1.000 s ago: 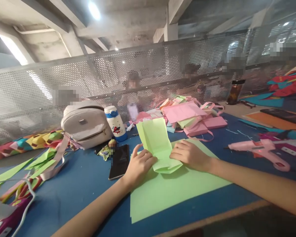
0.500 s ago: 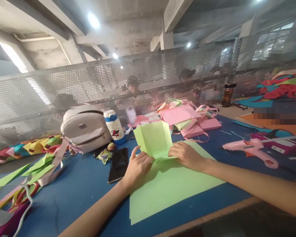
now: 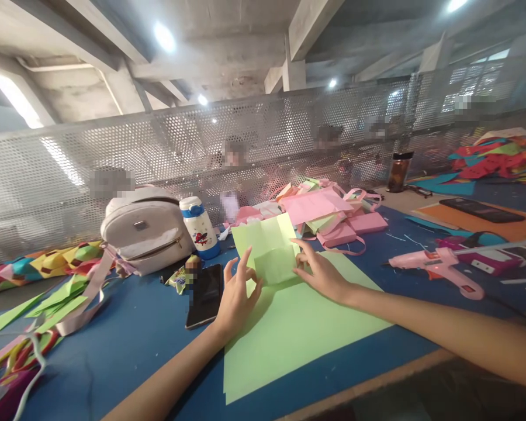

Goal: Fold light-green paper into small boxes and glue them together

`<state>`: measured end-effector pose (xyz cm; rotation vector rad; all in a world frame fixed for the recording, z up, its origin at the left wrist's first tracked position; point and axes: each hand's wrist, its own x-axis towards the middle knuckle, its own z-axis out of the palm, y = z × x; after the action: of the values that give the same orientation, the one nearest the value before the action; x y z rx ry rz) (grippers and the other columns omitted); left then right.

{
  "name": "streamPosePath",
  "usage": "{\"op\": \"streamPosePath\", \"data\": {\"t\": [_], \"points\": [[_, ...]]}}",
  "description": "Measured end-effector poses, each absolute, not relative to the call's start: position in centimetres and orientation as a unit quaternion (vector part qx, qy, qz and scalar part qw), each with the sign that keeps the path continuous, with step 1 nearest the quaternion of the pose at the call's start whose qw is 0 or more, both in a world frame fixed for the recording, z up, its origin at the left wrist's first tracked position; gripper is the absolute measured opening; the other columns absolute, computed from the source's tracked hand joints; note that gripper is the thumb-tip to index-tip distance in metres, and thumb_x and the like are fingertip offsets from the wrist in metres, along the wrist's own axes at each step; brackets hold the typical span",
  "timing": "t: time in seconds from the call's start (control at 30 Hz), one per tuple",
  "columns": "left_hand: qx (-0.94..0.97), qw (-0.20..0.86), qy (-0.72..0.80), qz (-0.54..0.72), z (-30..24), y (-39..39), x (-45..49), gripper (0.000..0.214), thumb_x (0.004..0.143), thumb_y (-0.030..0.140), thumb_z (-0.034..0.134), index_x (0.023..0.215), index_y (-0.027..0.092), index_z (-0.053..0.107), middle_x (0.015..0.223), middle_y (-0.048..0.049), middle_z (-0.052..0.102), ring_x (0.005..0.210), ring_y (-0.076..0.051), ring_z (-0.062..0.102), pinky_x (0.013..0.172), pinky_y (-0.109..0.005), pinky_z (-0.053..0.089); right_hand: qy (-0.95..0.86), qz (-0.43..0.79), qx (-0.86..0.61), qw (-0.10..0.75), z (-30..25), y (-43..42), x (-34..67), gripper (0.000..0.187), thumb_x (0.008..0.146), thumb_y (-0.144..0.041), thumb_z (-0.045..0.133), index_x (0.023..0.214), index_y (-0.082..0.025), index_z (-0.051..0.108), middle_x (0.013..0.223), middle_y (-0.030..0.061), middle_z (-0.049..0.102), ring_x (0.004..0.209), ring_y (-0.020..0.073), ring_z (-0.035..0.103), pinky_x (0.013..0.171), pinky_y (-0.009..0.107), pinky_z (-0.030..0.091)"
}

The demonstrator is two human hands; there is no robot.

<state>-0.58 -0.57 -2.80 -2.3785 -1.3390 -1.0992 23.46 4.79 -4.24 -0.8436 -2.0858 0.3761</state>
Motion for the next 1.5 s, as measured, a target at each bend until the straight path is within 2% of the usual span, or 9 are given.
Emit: {"op": "streamPosePath", "data": {"t": [0.07, 0.2, 0.27, 0.33, 0.43, 0.53, 0.77, 1.07, 1.5], "points": [[-0.794, 0.106, -0.453, -0.391, -2.7, -0.4, -0.7, 0.07, 0.095, 0.014, 0.047, 0.155, 0.025, 0.013, 0.075, 0.0059, 0.059, 0.076, -0.016, 0.062, 0.11, -0.05, 0.03, -0.824, 0.158, -0.32, 0.44, -4.2, 4.8, 23.2, 0.06, 0.091, -0.013, 0.057, 0.143, -0.022, 0.028, 0.081, -0.0016, 0.06, 0.075, 0.0185, 0.06, 0.075, 0.029, 0.047], [-0.81, 0.111, -0.421, -0.393, -2.4, -0.5, -1.1, 0.043, 0.098, 0.014, 0.046, 0.137, 0.032, 0.049, 0.077, 0.0058, 0.061, 0.071, -0.012, 0.061, 0.109, -0.047, 0.028, -0.838, 0.142, -0.289, 0.441, -3.7, 4.4, 23.3, 0.01, 0.098, -0.02, 0.053, 0.105, -0.024, 0.059, 0.085, 0.0014, 0.061, 0.082, 0.0192, 0.056, 0.077, 0.03, 0.043], [-0.821, 0.101, -0.418, -0.375, -2.2, -0.5, -1.2, 0.033, 0.099, 0.015, 0.046, 0.121, 0.032, 0.062, 0.079, 0.0052, 0.065, 0.072, -0.012, 0.061, 0.11, -0.047, 0.025, -0.843, 0.156, -0.28, 0.433, -3.5, 4.3, 23.4, 0.013, 0.099, -0.022, 0.053, 0.091, -0.023, 0.064, 0.085, 0.002, 0.064, 0.086, 0.02, 0.056, 0.078, 0.03, 0.043], [-0.821, 0.087, -0.429, -0.368, -2.1, -0.6, -1.3, 0.023, 0.097, 0.02, 0.053, 0.112, 0.03, 0.067, 0.08, 0.0041, 0.068, 0.074, -0.014, 0.063, 0.111, -0.049, 0.022, -0.84, 0.183, -0.276, 0.431, -3.3, 4.3, 23.6, 0.007, 0.095, -0.021, 0.06, 0.093, -0.023, 0.067, 0.087, 0.0018, 0.066, 0.088, 0.0204, 0.057, 0.08, 0.03, 0.043], [-0.818, 0.067, -0.44, -0.364, -2.0, -0.4, -1.5, 0.017, 0.093, 0.027, 0.063, 0.108, 0.028, 0.069, 0.081, 0.0028, 0.071, 0.078, -0.017, 0.064, 0.112, -0.051, 0.019, -0.836, 0.206, -0.282, 0.423, -3.3, 4.6, 23.6, 0.015, 0.086, -0.016, 0.072, 0.098, -0.022, 0.068, 0.09, 0.0018, 0.067, 0.088, 0.0206, 0.058, 0.081, 0.031, 0.045], [-0.819, 0.047, -0.441, -0.365, -2.1, -0.2, -1.6, 0.019, 0.091, 0.027, 0.065, 0.11, 0.03, 0.069, 0.083, 0.0026, 0.072, 0.079, -0.017, 0.064, 0.111, -0.051, 0.02, -0.834, 0.206, -0.296, 0.418, -3.5, 4.9, 23.6, 0.021, 0.082, -0.01, 0.074, 0.099, -0.022, 0.07, 0.088, 0.0019, 0.067, 0.087, 0.0207, 0.058, 0.08, 0.031, 0.046], [-0.825, 0.067, -0.438, -0.35, -2.4, 0.1, -2.0, 0.017, 0.091, 0.033, 0.065, 0.106, 0.028, 0.071, 0.079, 0.0024, 0.071, 0.077, -0.016, 0.064, 0.107, -0.047, 0.028, -0.843, 0.174, -0.288, 0.419, -3.4, 5.0, 23.8, 0.014, 0.086, -0.015, 0.072, 0.098, -0.022, 0.074, 0.087, 0.0033, 0.07, 0.088, 0.0212, 0.059, 0.079, 0.032, 0.047], [-0.848, 0.173, -0.369, -0.339, -1.9, -0.5, -2.2, 0.015, 0.094, 0.033, 0.062, 0.1, 0.032, 0.075, 0.071, 0.0033, 0.066, 0.074, -0.015, 0.062, 0.104, -0.046, 0.029, -0.886, 0.008, -0.266, 0.381, -3.0, 4.3, 24.2, 0.019, 0.087, -0.021, 0.072, 0.105, -0.025, 0.075, 0.086, 0.0045, 0.065, 0.086, 0.0221, 0.054, 0.076, 0.034, 0.044], [-0.839, 0.215, -0.379, -0.325, -1.7, -1.0, -1.9, 0.019, 0.095, 0.027, 0.059, 0.089, 0.03, 0.077, 0.075, 0.0006, 0.063, 0.074, -0.016, 0.059, 0.098, -0.047, 0.031, -0.893, -0.06, -0.244, 0.374, -3.2, 4.4, 23.9, 0.012, 0.094, -0.022, 0.063, 0.099, -0.024, 0.074, 0.101, 0.0054, 0.068, 0.097, 0.0231, 0.054, 0.083, 0.036, 0.04]]}}
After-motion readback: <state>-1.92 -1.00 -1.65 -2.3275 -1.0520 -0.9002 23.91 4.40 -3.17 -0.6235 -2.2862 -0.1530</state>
